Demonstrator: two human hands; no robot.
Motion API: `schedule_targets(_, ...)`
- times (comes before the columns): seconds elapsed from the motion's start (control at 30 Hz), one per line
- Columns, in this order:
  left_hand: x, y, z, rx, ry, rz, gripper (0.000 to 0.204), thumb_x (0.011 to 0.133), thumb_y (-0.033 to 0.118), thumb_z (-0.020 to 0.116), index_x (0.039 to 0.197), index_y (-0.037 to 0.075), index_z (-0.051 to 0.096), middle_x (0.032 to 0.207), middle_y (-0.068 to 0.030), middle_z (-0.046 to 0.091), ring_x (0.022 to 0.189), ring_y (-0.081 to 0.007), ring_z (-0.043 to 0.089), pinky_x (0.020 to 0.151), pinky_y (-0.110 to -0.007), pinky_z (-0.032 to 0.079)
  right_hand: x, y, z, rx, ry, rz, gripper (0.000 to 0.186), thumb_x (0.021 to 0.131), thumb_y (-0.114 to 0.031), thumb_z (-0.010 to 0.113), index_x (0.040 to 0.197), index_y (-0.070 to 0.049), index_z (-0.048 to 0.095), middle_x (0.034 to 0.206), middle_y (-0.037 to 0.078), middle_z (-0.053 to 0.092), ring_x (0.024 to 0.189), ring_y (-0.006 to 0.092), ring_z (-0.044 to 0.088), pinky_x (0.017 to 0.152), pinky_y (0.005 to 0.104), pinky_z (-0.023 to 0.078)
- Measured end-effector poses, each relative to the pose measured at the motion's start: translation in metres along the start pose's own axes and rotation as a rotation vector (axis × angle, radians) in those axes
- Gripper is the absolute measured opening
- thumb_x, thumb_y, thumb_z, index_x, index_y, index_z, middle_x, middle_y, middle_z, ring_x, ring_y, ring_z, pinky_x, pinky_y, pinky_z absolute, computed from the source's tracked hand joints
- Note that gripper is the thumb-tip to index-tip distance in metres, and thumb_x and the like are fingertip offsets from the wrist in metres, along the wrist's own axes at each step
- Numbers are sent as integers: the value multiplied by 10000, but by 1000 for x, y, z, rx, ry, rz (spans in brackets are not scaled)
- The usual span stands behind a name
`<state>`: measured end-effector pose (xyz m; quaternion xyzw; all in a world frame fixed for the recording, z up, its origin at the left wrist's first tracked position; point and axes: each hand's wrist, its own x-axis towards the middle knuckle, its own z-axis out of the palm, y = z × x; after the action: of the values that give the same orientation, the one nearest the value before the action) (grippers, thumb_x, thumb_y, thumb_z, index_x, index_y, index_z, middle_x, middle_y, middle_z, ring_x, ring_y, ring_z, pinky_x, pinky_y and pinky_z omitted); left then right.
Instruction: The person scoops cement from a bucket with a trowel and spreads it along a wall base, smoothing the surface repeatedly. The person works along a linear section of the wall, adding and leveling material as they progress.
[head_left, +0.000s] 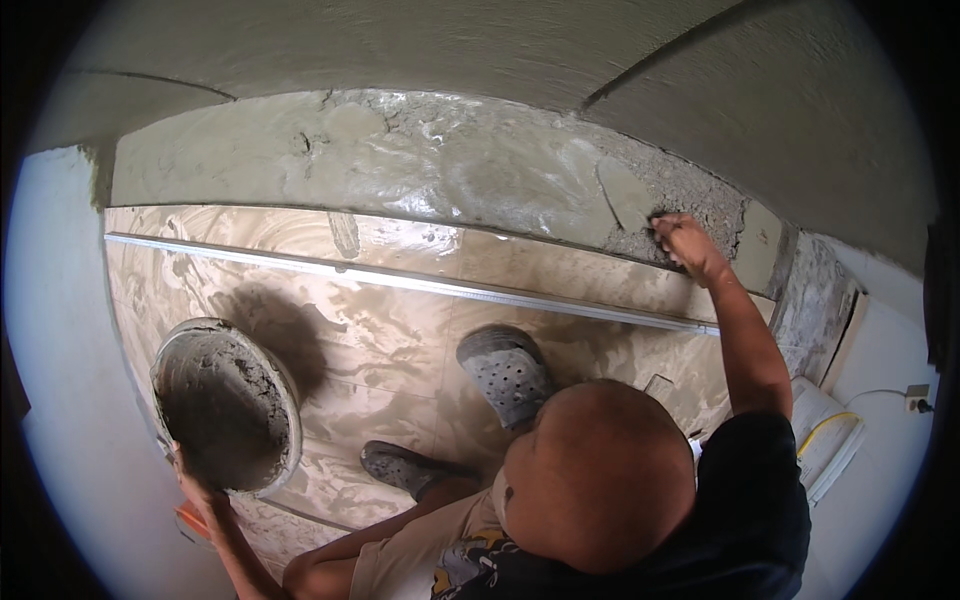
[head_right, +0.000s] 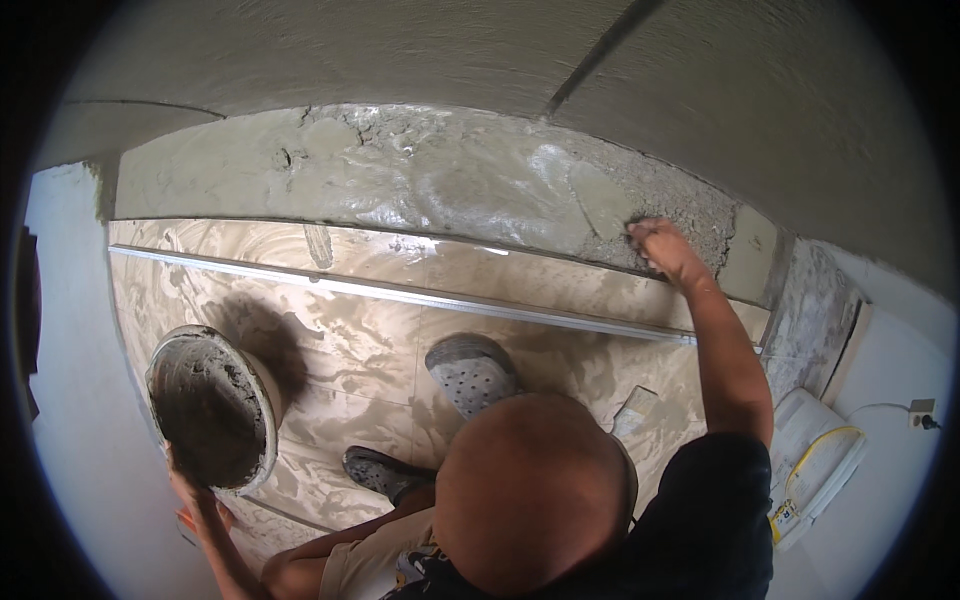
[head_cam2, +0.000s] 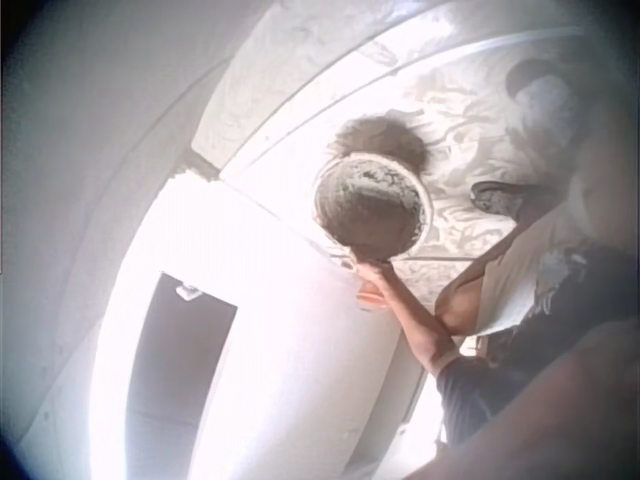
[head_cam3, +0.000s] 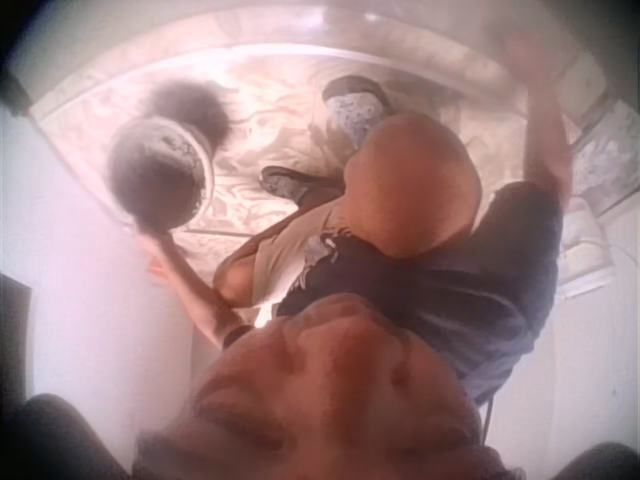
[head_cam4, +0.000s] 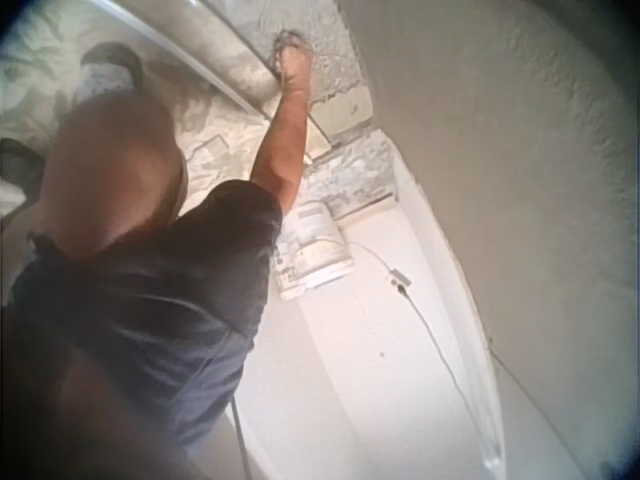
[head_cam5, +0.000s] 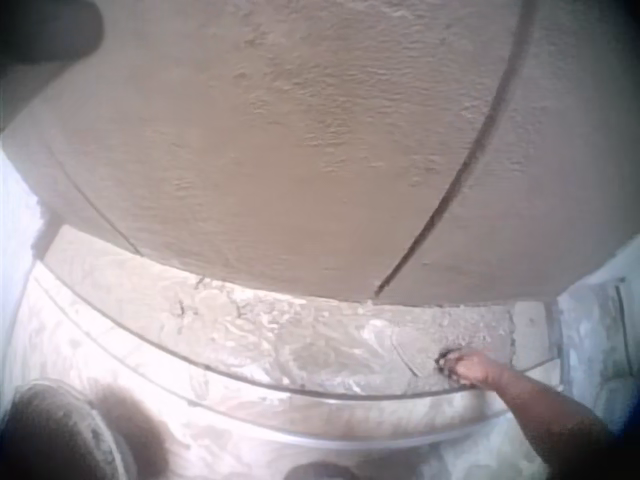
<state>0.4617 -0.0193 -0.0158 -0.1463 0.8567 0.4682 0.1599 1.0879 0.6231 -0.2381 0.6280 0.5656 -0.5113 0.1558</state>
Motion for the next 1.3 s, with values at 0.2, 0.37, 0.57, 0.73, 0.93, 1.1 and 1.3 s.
schedule_targets(0.2,4,-2,-3,-5,-51,43,604,1045,442,638,1435,-16,578,1409,-135,635,1267,-277,615,1096,-418,485,12,-53,25,-102,-190,-68,409,1028,-384,616,956,6,716,716,100,633,667,212,630,634,366,518)
schedule_targets(0.37,2,0,-2,-11,-67,1,560,1099,377,528,1517,3,535,1511,-129,582,1350,-270,582,1161,-399,437,27,-95,52,-586,-248,-369,405,1018,-391,602,1077,-13,735,1020,255,735,983,421,688,938,473,541)
schedule_targets(0.57,-11,3,5,-30,-2,5,586,1058,422,616,1444,-18,572,1428,-149,621,1298,-285,605,1114,-420,479,21,-111,18,-1013,-215,-470,326,997,-326,607,1078,-52,764,1091,243,745,1070,432,702,958,514,552)
schedule_targets(0.73,-13,0,6,-12,16,41,580,1060,410,611,1450,-17,571,1449,-155,606,1319,-294,598,1113,-418,483,12,-47,-18,-1046,-160,-333,307,997,-297,612,1066,-38,761,1037,253,746,1028,449,705,945,524,552)
schedule_targets(0.93,-4,-5,-5,14,34,30,584,1063,413,607,1449,-23,566,1434,-165,610,1288,-293,612,1079,-416,508,-4,-22,-18,-922,13,-361,344,1027,-319,597,1129,-21,737,1095,249,741,1065,453,693,966,517,549)
schedule_targets(1.1,-17,7,13,-12,16,38,575,1060,410,621,1426,-31,573,1421,-171,617,1262,-290,624,1065,-410,517,-10,-91,56,-891,19,-548,346,1057,-309,564,1189,-18,698,1264,205,703,1183,388,668,1019,513,521)
schedule_targets(1.3,-26,13,27,-30,34,24,631,1044,436,647,1442,-42,542,1411,-190,623,1249,-298,638,1063,-412,531,34,-201,144,-889,67,-731,350,1053,-302,538,1148,-23,727,1189,194,735,1132,386,700,977,516,546)
